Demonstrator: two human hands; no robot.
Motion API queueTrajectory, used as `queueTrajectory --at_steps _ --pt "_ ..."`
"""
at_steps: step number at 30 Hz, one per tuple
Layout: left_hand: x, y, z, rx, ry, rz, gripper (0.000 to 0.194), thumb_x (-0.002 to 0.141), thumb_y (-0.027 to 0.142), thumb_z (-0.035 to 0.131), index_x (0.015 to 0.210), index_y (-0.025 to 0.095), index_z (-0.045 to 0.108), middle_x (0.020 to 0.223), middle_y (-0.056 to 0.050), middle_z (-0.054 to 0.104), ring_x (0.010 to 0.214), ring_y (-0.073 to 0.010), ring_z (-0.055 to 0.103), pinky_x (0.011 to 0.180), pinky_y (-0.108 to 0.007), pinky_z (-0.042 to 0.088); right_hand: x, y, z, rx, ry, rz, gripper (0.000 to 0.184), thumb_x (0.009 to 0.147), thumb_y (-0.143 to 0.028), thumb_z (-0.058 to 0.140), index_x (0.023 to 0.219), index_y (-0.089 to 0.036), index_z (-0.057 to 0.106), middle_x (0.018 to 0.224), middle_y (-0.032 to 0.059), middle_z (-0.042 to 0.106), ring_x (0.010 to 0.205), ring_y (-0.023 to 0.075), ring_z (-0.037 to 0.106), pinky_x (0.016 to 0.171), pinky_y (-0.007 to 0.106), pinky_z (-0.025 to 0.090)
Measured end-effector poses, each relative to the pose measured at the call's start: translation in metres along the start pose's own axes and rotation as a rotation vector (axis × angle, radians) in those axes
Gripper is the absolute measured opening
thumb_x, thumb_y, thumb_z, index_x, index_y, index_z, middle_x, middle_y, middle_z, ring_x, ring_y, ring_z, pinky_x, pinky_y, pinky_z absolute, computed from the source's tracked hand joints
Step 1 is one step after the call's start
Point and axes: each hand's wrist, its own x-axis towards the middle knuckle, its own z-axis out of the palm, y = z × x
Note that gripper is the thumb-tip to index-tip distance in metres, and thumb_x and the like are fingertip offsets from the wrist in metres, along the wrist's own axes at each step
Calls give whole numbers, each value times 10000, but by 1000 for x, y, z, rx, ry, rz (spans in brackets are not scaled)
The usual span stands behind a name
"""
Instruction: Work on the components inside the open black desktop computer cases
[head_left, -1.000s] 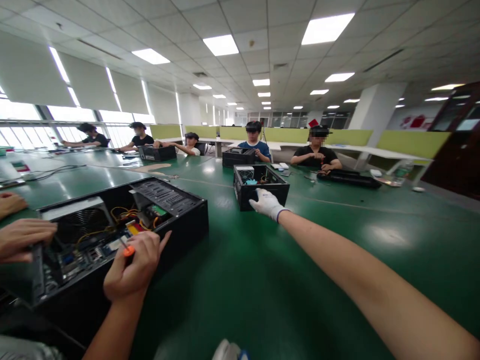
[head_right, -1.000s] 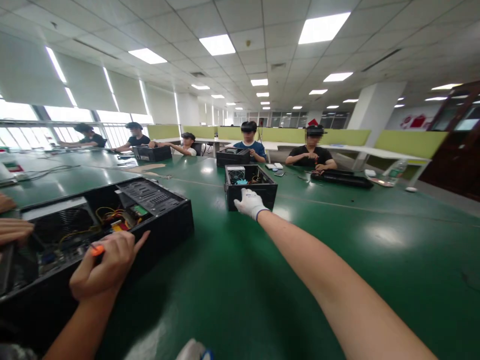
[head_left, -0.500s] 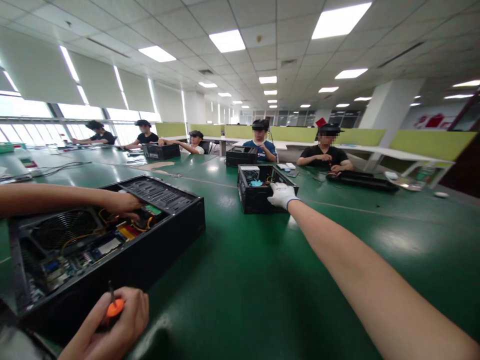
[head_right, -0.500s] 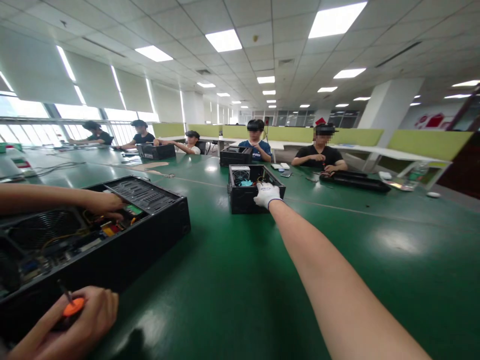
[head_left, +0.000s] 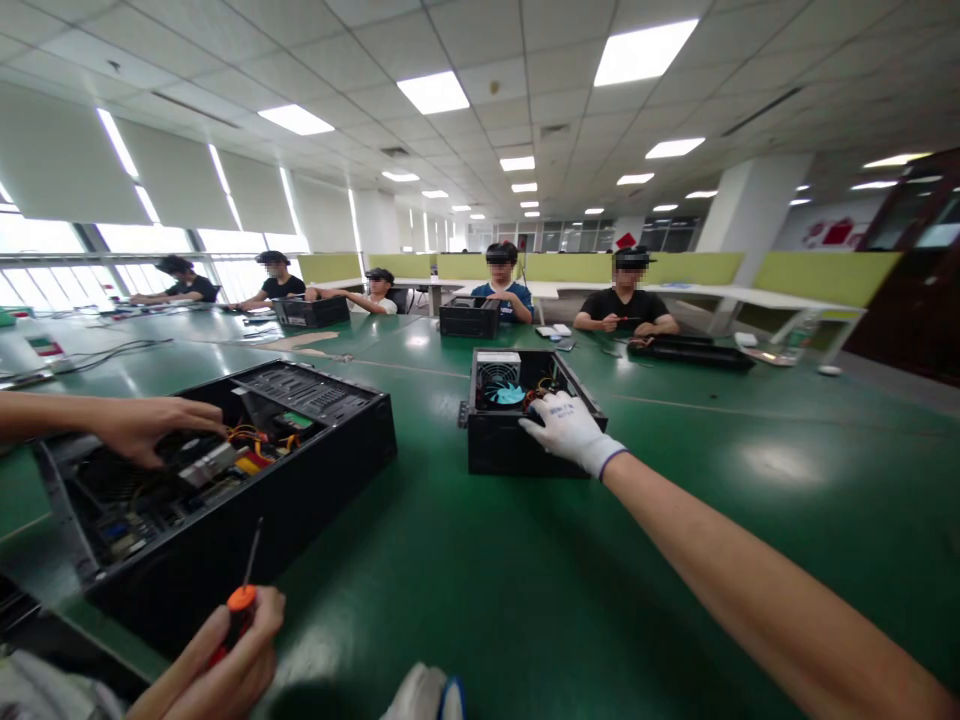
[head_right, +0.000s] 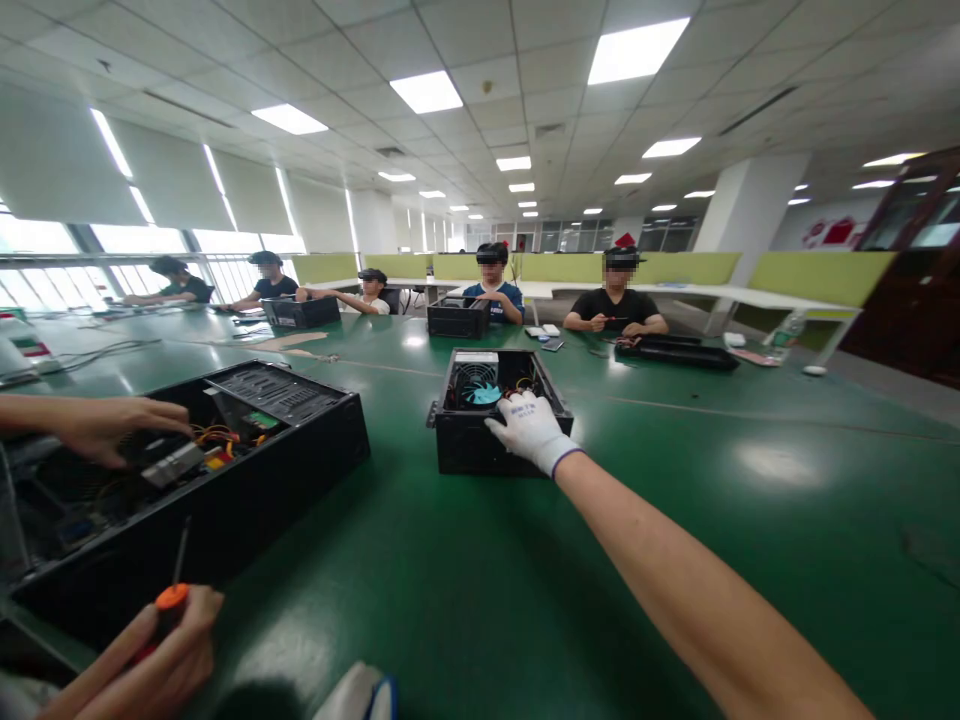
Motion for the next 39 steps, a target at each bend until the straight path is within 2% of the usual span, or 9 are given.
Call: queueTrajectory --at_steps 4,11,15,18,22,27,34,36,39 --pt "20 20 2 -45 -3 0 418 1046 440 336 838 275 660 799 -42 659 707 -165 738 610 -235 637 -67 -13 -29 7 3 -41 511 1009 -555 397 1105 -148 691 1079 150 689 1026 284 575 866 371 379" --pt "20 26 -7 -132 -81 -43 475 1032 508 343 735 255 616 775 -60 661 748 -184 723 603 -273 612 -181 -42 -77 49 40 -88 430 996 -527 466 963 -176 712 918 106 687 907 267 595 774 369 359" --pt "16 98 27 -180 79 -224 526 1062 450 212 747 248 583 688 -45 621 714 -174 702 629 -300 596 -230 -52 -96 98 85 -119 381 965 -529 523 883 -200 697 841 88 681 822 254 604 742 377 362" --pt "9 165 66 -135 54 -313 269 953 499 565 909 241 630 649 10 607 549 -144 621 491 -246 530 -258 -58 -107 123 118 -147 349 951 -520 545 871 -210 684 805 81 678 768 247 606 715 379 369" --pt "11 207 85 -116 -75 -239 354 857 506 703 1079 232 668 827 -15 667 677 -152 662 583 -245 550 -286 -67 -119 179 134 -183 330 952 -508 545 913 -211 684 833 91 696 761 241 619 720 382 394" --pt "16 214 66 -95 -245 -11 149 895 400 677 888 270 750 732 5 606 575 -107 614 516 -220 471 -312 -75 -129 191 168 -251 291 965 -461 532 886 -220 674 819 93 695 726 231 616 716 387 426" --pt "-4 224 38 -93 -308 83 104 903 344 662 845 273 711 702 12 592 544 -101 593 509 -222 475 -355 -88 -131 220 258 -247 217 891 -477 597 1016 -346 715 965 95 742 869 298 662 758 436 494" --pt "-8 224 34 -89 -294 104 114 914 347 638 853 275 701 692 13 585 520 -98 576 485 -226 464 -356 -85 -139 239 226 -277 196 889 -484 599 999 -375 719 960 74 745 871 288 664 752 422 498" --pt "-8 225 30 -74 -301 93 110 919 337 625 858 275 693 691 10 584 523 -101 574 485 -232 462 -332 -71 -151 281 63 -409 151 906 -436 626 990 -357 724 920 45 735 811 226 651 725 362 478"
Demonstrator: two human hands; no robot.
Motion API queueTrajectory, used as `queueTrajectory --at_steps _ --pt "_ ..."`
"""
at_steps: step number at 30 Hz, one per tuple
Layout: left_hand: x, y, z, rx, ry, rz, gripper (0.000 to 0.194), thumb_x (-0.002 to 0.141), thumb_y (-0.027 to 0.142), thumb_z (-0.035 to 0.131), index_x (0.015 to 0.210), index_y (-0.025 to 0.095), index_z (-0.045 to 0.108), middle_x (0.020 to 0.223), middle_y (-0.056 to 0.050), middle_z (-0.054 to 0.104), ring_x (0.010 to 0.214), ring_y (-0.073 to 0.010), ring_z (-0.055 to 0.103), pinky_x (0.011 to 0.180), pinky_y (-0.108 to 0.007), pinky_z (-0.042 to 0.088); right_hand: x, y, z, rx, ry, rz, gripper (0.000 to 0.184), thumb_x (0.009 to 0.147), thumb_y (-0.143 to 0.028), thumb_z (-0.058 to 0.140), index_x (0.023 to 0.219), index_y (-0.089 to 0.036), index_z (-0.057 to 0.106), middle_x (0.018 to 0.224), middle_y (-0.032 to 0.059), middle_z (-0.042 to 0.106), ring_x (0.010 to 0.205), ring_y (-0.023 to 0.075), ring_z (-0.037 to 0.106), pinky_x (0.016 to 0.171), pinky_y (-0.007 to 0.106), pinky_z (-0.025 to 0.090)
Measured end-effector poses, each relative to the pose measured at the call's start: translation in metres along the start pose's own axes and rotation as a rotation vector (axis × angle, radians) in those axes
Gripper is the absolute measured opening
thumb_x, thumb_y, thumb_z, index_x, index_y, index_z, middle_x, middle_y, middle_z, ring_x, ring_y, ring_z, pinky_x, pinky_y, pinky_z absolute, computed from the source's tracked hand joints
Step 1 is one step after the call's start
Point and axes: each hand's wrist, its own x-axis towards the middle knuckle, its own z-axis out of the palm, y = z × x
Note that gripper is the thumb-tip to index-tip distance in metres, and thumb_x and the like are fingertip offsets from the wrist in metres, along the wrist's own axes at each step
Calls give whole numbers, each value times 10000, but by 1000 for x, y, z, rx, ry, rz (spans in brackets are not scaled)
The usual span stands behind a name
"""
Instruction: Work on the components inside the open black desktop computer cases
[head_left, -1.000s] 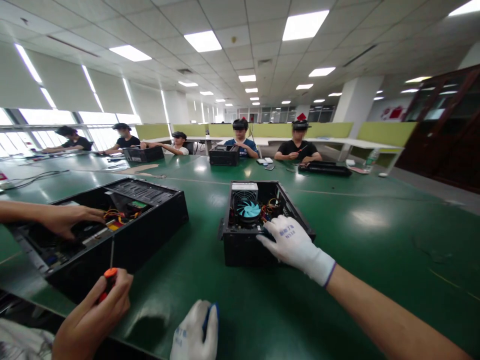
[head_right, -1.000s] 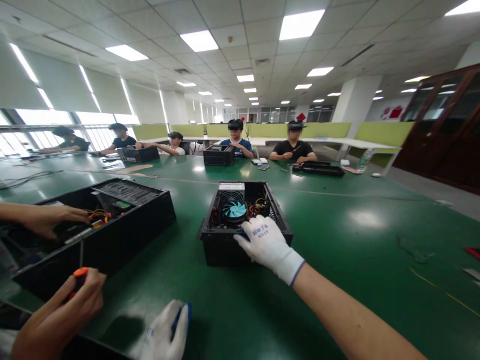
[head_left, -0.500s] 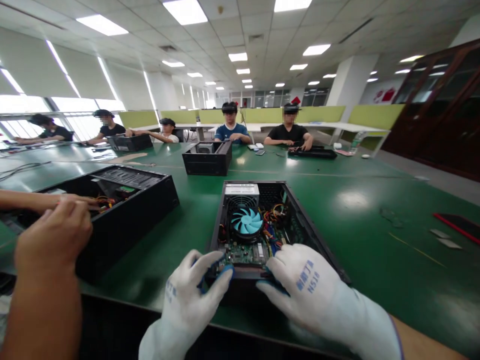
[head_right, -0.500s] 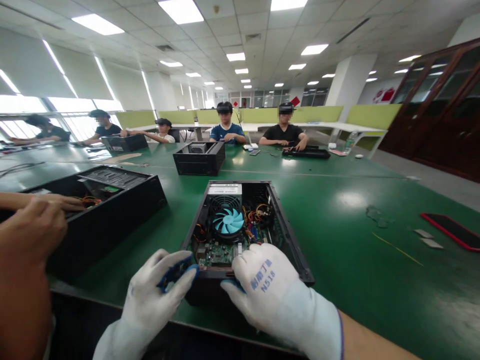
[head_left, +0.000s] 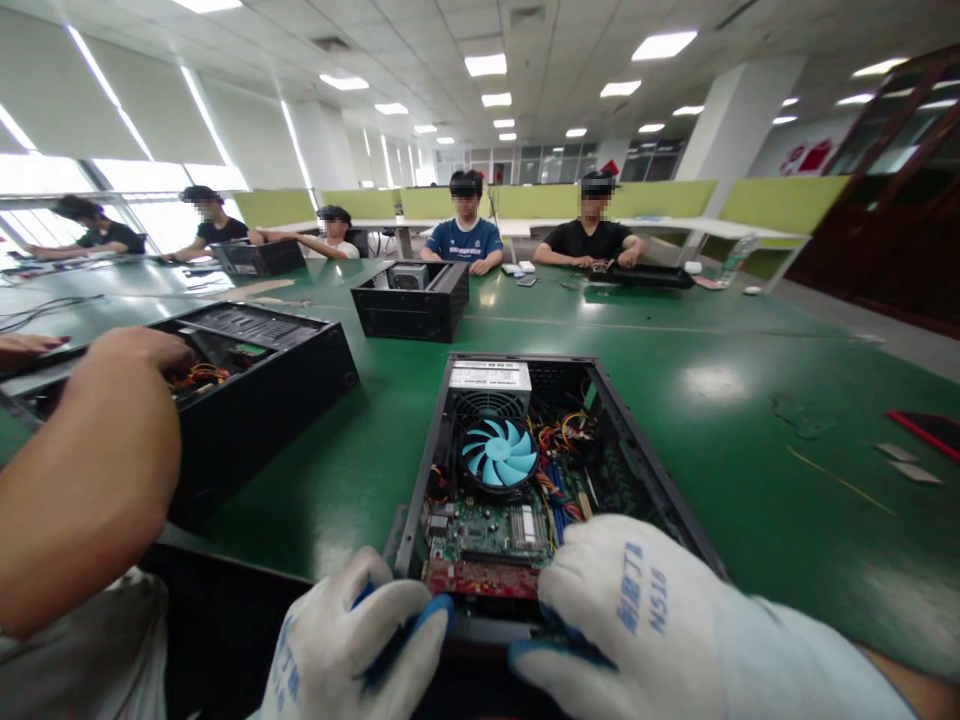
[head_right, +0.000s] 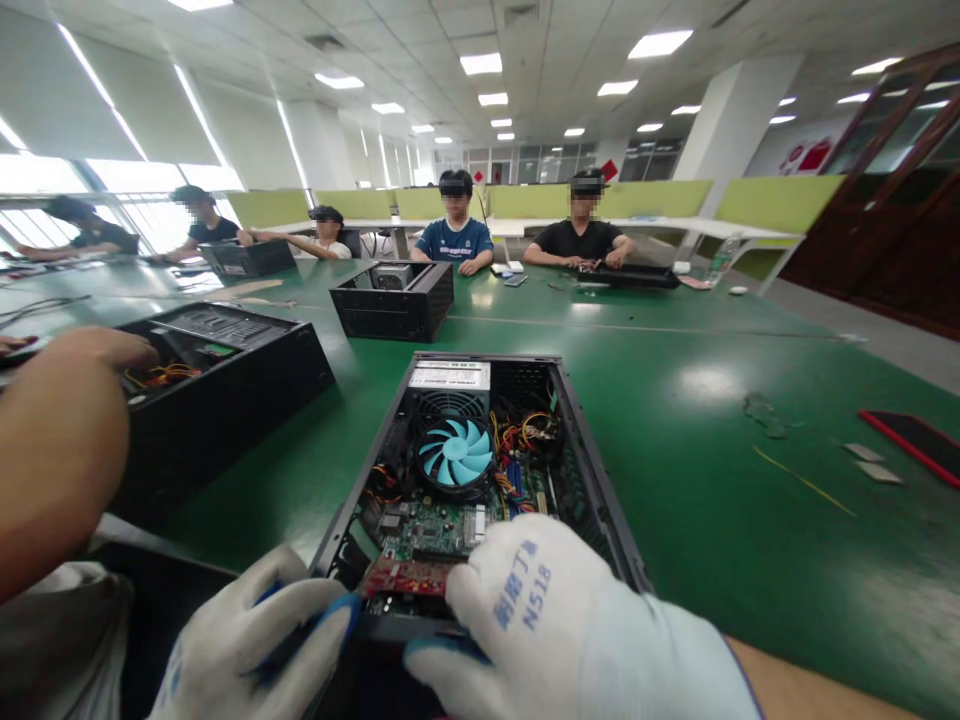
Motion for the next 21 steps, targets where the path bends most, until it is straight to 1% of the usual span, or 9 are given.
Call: queueTrajectory --at_steps 3,4,6,8,9,12,16,19,21 --pt "3 2 -1 6 -17 -15 98 912 319 633 852 271 694 691 9 580 535 -105 576 504 -234 466 34 35 -2 25 -164 -91 205 953 -416 589 1049 -296 725 952 61 727 866 219 651 763 351 458" --pt "3 3 -1 7 -11 -13 102 912 318 632 848 268 695 687 10 576 533 -104 574 503 -233 463 45 46 2 -7 -186 -33 253 950 -457 591 1019 -258 731 930 79 721 850 227 650 759 357 454" --pt "4 3 -1 8 -1 -18 113 914 317 629 842 262 697 687 10 571 530 -102 570 501 -231 458 65 66 16 -98 -330 62 331 925 -510 616 1010 -210 728 949 110 717 872 260 657 758 371 452" --pt "3 3 0 8 9 -23 115 913 316 631 839 258 698 690 11 568 527 -100 567 499 -230 455 78 78 32 -162 -444 73 338 899 -507 654 1027 -201 719 977 118 715 904 282 664 753 374 453" --pt "2 3 0 7 15 -25 114 911 317 633 838 257 697 692 11 566 525 -99 566 498 -230 454 82 81 38 -178 -473 56 333 886 -490 674 1050 -202 711 990 116 715 919 287 667 752 372 454" --pt "0 4 0 2 14 -32 109 905 309 638 831 256 697 692 11 563 532 -102 573 503 -230 461 90 82 50 -217 -485 32 342 858 -439 714 1086 -185 694 1000 122 717 940 301 672 763 383 459" --pt "1 5 -1 -3 18 -42 126 912 314 628 825 254 696 691 7 566 539 -105 577 509 -229 469 94 79 53 -291 -533 81 277 824 -391 740 978 -162 712 962 140 717 916 319 676 747 404 459" --pt "2 6 0 2 19 -49 127 917 313 625 834 252 698 699 5 571 545 -105 580 516 -233 469 90 80 55 -301 -459 35 152 871 -274 664 980 -174 699 937 129 713 894 298 675 731 395 450" --pt "2 6 1 3 17 -44 132 920 321 624 838 251 699 705 6 569 545 -101 577 517 -233 462 86 81 56 -295 -409 3 144 914 -201 569 1001 -190 684 916 111 710 865 283 676 722 392 445"
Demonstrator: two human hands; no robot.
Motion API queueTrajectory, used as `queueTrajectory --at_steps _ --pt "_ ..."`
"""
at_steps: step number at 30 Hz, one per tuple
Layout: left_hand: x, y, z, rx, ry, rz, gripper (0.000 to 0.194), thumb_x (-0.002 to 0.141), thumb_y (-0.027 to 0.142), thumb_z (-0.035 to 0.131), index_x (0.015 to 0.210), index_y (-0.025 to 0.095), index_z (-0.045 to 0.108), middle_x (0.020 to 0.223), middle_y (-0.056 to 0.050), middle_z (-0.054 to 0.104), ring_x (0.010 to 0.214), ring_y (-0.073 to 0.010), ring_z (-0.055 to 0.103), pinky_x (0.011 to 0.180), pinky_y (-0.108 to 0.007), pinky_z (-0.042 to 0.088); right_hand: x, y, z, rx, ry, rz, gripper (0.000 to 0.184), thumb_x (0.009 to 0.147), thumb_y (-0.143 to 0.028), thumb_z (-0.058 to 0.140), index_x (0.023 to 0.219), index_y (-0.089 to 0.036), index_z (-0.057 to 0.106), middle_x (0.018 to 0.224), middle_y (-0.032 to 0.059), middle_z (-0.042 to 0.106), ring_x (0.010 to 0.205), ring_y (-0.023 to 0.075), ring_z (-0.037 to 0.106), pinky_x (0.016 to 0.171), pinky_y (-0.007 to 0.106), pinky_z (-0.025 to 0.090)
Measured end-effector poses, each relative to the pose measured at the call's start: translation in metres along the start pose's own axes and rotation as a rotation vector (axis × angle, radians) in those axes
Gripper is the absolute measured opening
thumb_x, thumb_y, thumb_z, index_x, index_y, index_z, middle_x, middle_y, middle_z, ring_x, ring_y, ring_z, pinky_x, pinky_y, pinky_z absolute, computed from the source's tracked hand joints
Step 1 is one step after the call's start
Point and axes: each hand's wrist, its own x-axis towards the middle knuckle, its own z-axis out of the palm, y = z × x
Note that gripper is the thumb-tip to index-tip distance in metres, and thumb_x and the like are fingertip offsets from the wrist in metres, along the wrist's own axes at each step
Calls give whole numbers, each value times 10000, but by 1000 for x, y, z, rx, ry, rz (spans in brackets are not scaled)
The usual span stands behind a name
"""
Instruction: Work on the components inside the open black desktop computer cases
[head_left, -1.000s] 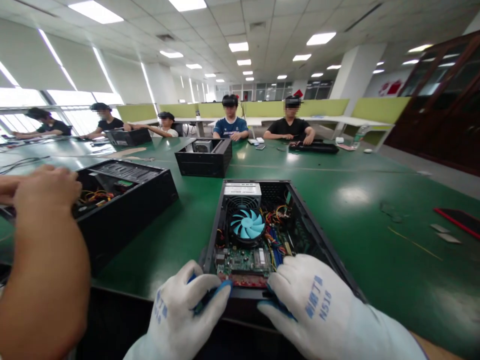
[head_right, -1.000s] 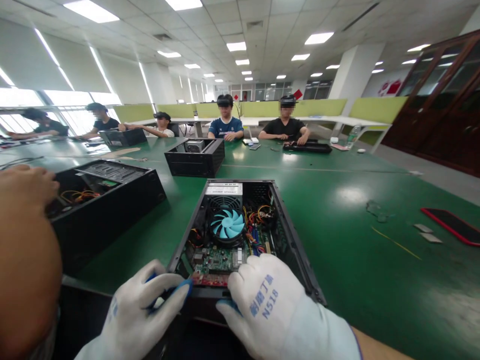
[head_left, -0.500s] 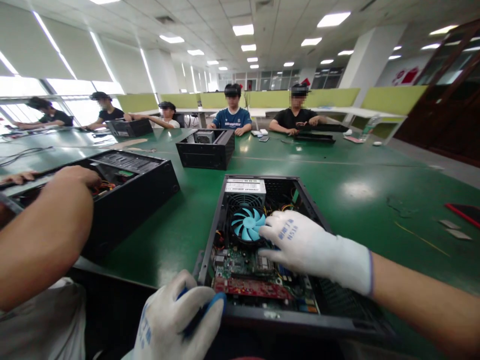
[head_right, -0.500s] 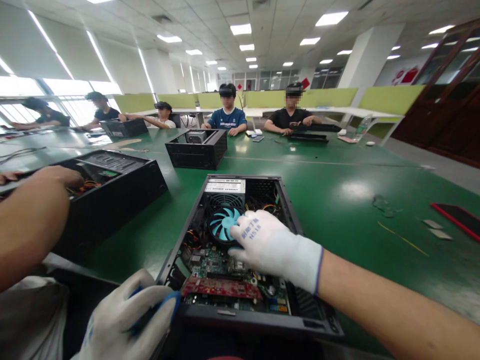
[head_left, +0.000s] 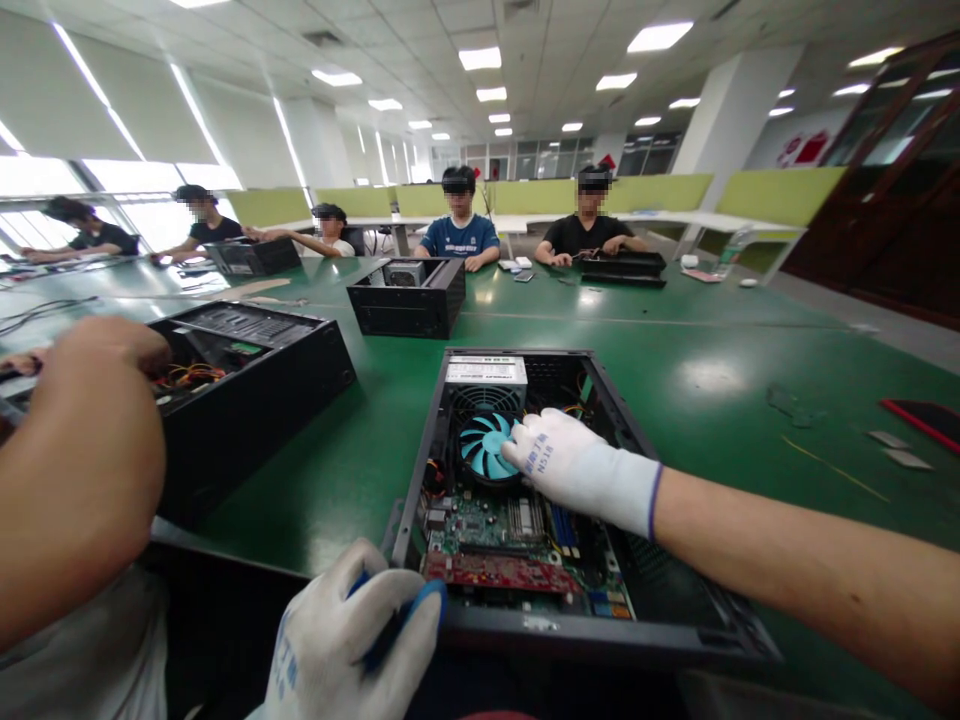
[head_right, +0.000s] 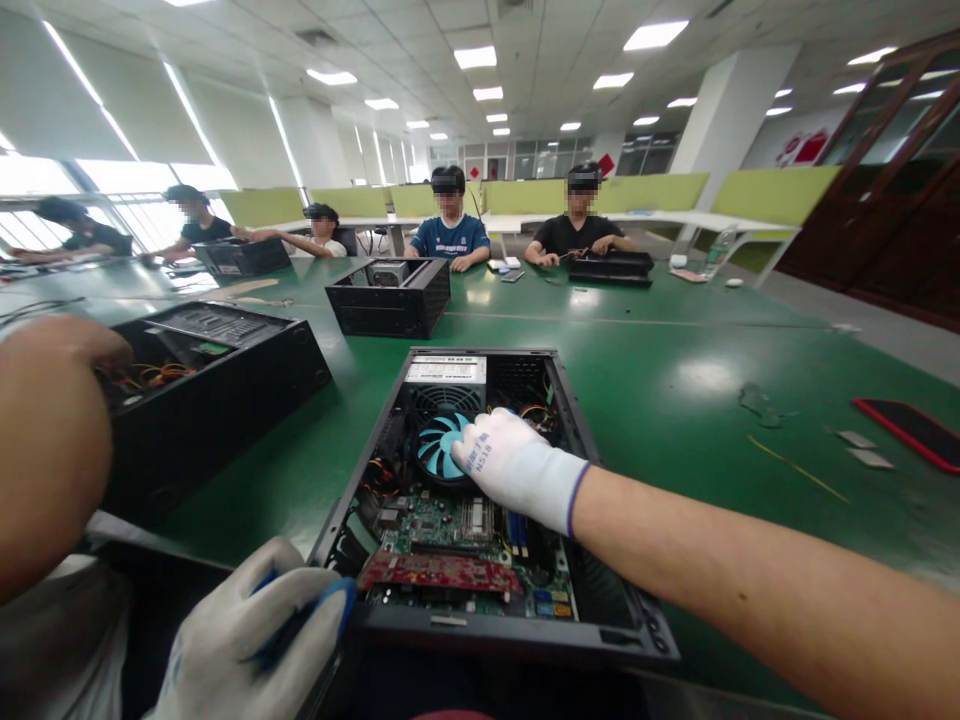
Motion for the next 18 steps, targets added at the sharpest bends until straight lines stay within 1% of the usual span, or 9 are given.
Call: queueTrajectory --at_steps 2,3,5,7,9,12,15,18 --pt "0 0 0 -5 1 -1 143 925 324 618 834 248 698 706 11 561 546 -95 572 517 -229 453 -3 0 1 5 -7 -13 179 936 -176 513 1007 -194 677 911 102 709 849 272 678 719 390 448" --pt "0 0 0 -10 1 -6 145 927 320 615 833 244 696 707 13 558 550 -92 571 522 -226 451 -3 -1 1 7 -27 -9 173 937 -189 517 997 -188 679 914 103 709 852 271 679 720 388 453" --pt "-1 1 0 -13 -2 -9 139 927 303 615 835 237 695 711 16 555 558 -88 573 533 -220 451 -4 -1 -2 3 -57 25 159 916 -252 578 995 -167 688 959 119 707 891 279 679 734 388 469" --pt "-2 0 -1 -7 -6 1 120 920 287 625 841 231 696 717 17 554 563 -85 577 540 -214 454 -3 -1 -6 -2 -82 75 249 878 -340 652 1022 -142 696 1016 143 700 934 294 677 750 390 486" --pt "-2 0 -2 -2 -8 15 102 911 280 637 846 228 697 722 18 552 564 -84 580 539 -211 457 -1 -1 -10 11 -133 103 323 857 -381 684 1058 -129 701 1058 156 699 959 298 681 764 388 499" --pt "-2 0 -2 -1 -1 17 98 911 277 636 850 228 695 726 18 550 563 -84 578 541 -213 459 1 -2 -16 50 -216 82 287 890 -361 650 1074 -149 713 1077 140 713 968 288 695 776 383 509" --pt "-2 0 -1 0 6 11 96 911 274 636 845 230 692 724 20 546 561 -84 573 537 -215 452 3 -3 -19 45 -239 69 250 915 -320 614 1071 -157 722 1088 138 720 974 288 699 768 382 509" --pt "-3 0 0 -3 3 8 87 906 274 642 849 231 692 723 20 546 559 -84 572 531 -214 448 4 -4 -17 29 -238 30 200 918 -220 580 1042 -160 724 1072 131 725 977 280 697 774 381 497"
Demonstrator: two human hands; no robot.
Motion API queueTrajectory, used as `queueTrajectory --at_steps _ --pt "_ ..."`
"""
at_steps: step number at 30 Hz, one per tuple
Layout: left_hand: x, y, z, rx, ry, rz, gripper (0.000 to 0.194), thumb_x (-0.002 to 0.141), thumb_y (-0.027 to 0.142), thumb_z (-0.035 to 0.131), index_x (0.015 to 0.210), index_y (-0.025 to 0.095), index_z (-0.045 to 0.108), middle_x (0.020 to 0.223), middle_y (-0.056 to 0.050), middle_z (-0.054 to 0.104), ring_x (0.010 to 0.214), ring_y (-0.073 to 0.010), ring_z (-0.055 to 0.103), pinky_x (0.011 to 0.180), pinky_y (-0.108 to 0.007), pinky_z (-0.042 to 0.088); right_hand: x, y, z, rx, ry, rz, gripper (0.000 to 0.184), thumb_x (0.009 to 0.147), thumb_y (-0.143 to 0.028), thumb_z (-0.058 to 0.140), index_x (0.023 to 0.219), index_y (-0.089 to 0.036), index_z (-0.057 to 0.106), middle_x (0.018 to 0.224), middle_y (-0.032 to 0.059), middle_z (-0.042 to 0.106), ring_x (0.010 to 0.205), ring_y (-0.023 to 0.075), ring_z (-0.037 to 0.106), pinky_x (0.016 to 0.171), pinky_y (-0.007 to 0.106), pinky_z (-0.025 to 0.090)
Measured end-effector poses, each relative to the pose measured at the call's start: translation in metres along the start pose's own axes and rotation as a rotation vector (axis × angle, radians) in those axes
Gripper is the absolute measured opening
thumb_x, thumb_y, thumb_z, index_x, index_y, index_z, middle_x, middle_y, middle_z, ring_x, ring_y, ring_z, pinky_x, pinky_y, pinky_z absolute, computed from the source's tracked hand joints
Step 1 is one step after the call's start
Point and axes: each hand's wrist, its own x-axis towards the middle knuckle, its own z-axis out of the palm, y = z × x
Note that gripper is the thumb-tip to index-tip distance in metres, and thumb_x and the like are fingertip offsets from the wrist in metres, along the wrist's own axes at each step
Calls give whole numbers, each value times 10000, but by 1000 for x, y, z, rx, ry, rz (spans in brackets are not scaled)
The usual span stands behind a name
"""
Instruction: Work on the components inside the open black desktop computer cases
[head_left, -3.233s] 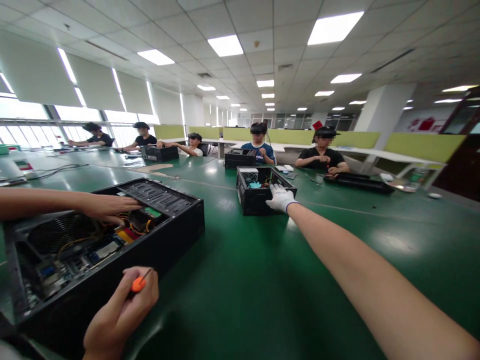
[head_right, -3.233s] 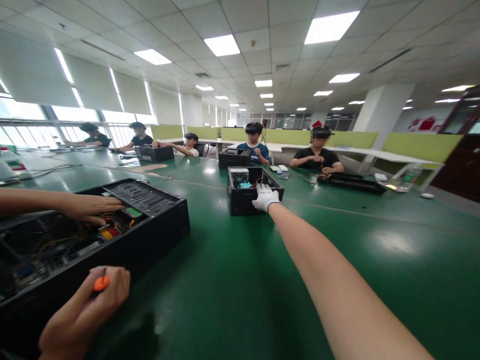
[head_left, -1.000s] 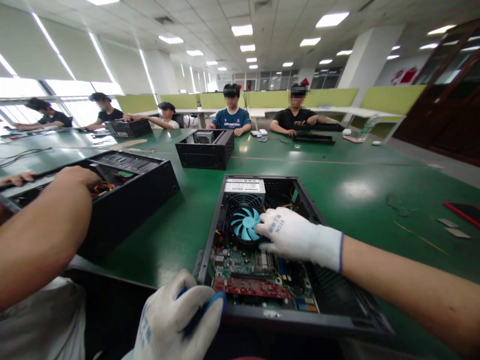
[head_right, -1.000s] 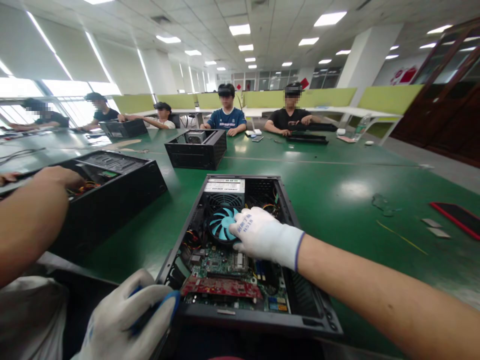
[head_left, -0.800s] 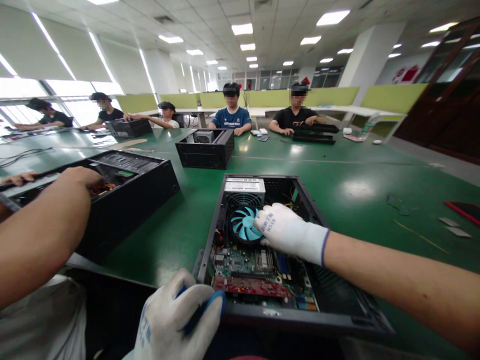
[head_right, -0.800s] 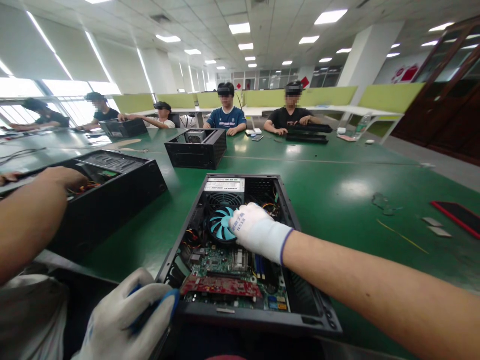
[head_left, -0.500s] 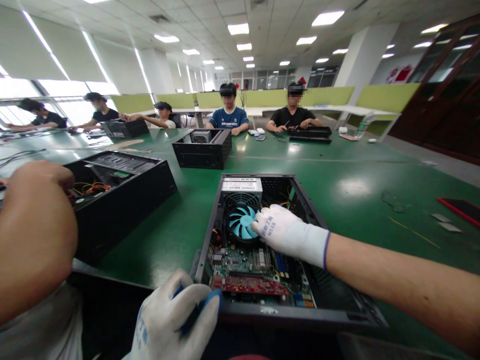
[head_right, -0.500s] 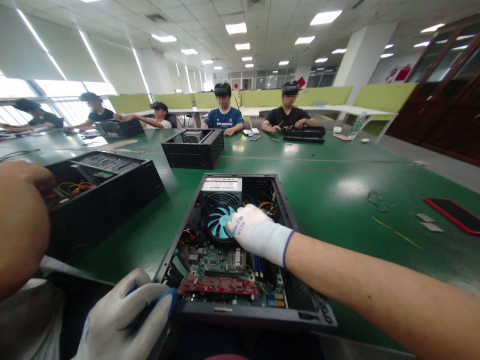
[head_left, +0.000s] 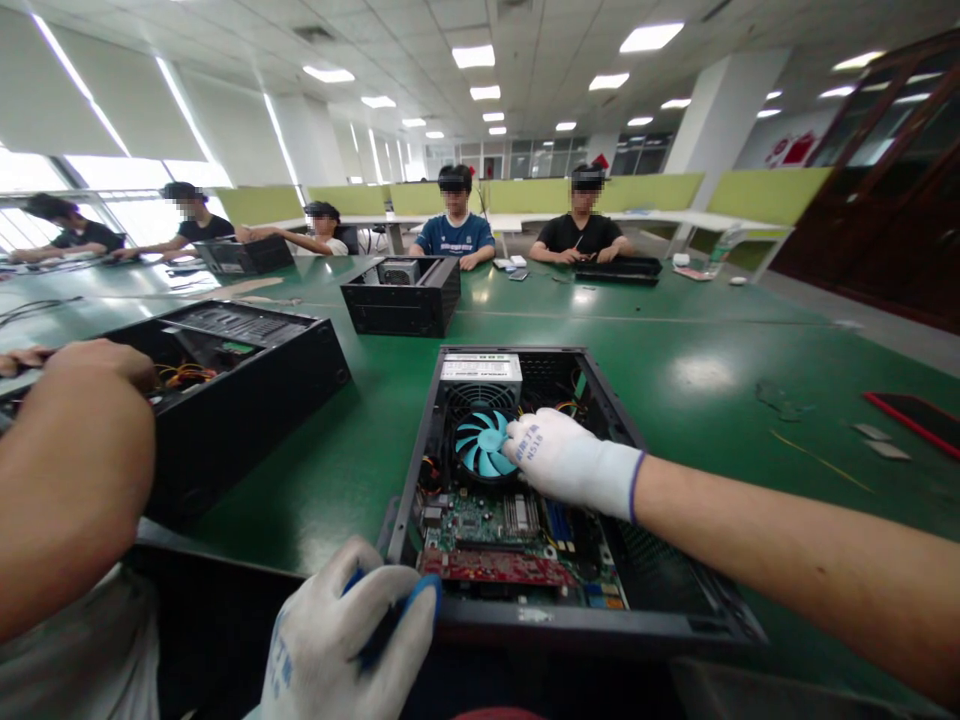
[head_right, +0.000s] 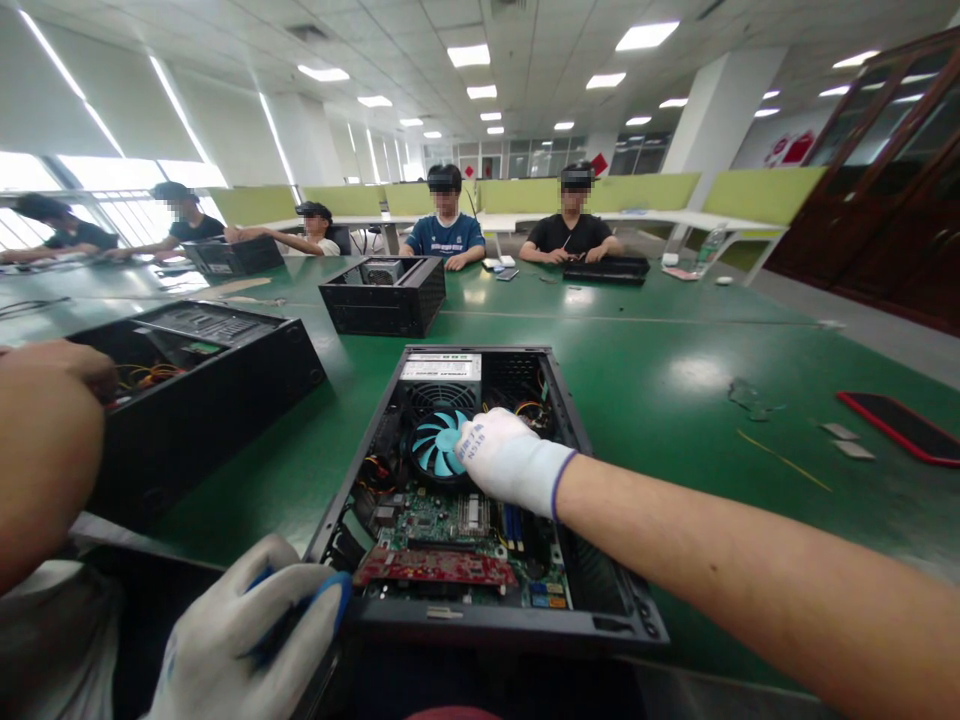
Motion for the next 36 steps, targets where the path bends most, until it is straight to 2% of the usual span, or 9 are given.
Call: queueTrajectory --at_steps 4,8,17,21,24,29,36 --pt "-1 -1 0 10 1 5 103 914 282 629 850 232 691 727 18 547 562 -86 575 535 -216 453 -1 0 8 -10 90 -105 179 909 -152 539 988 -158 700 995 110 726 928 257 692 770 380 483" --pt "0 -1 0 11 9 6 99 914 287 632 857 233 693 735 17 550 561 -85 579 538 -216 461 -9 1 12 -21 120 -110 183 899 -113 510 937 -155 684 921 93 718 853 245 689 741 380 487" --pt "0 -2 1 -15 3 -1 91 910 272 631 856 235 694 721 16 550 562 -93 577 535 -230 457 -22 3 -9 -20 117 49 119 867 -198 586 934 -130 656 862 132 712 763 228 697 745 367 509" --pt "1 -2 2 -21 6 -16 86 904 271 636 851 235 692 719 19 545 553 -92 567 530 -233 452 -28 7 -4 0 128 107 173 852 -263 616 981 -154 654 914 122 720 801 270 711 726 389 523" --pt "1 -1 2 -24 5 -11 86 903 267 635 850 234 694 712 21 542 554 -92 564 530 -232 447 -38 14 1 29 132 144 195 908 -314 555 986 -167 657 929 113 720 833 289 716 732 402 531" --pt "-2 1 2 -36 28 -52 105 919 278 624 854 234 694 726 20 548 573 -91 562 551 -235 441 -53 23 -5 69 66 280 250 941 -354 517 1010 -170 672 990 125 735 913 291 719 777 387 527" --pt "-2 4 2 -15 25 -66 141 927 310 612 841 240 698 729 18 546 567 -90 558 553 -233 442 -43 36 -7 59 91 391 278 940 -366 530 1031 -151 679 1024 155 732 921 300 713 755 378 509"
